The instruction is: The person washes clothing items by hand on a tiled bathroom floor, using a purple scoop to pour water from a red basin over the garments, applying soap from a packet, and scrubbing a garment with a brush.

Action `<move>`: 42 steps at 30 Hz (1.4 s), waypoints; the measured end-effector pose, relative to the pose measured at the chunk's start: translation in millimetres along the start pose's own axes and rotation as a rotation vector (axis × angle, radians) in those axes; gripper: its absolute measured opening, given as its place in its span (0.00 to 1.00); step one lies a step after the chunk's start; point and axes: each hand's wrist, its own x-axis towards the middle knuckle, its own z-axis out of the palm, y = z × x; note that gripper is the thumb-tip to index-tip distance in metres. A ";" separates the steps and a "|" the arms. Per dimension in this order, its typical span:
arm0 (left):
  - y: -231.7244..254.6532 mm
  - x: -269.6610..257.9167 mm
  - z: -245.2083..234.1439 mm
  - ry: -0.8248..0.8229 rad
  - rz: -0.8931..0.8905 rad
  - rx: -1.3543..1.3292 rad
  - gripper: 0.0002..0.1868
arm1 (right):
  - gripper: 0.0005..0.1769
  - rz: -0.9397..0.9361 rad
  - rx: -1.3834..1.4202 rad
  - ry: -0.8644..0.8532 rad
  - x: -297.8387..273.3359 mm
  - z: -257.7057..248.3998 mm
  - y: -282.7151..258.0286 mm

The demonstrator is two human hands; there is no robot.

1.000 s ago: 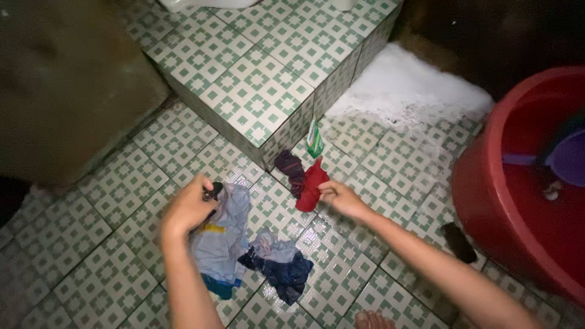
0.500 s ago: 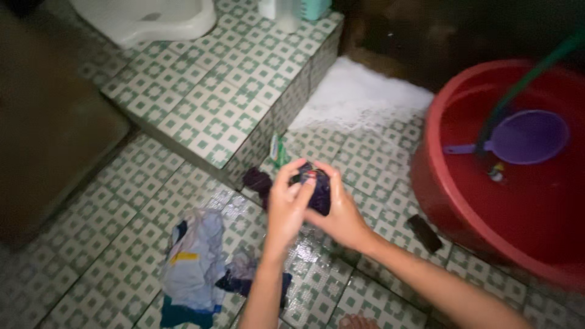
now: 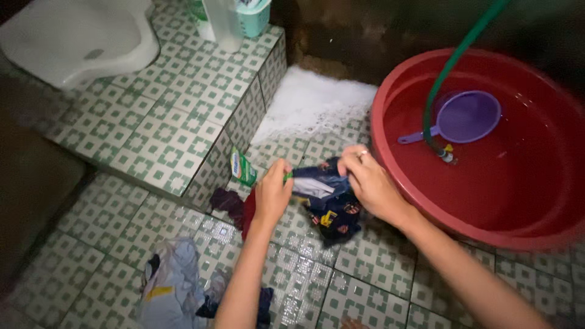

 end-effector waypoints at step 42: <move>20.3 45.3 44.4 -0.073 0.191 -0.019 0.17 | 0.26 0.061 -0.129 -0.054 28.7 43.6 79.7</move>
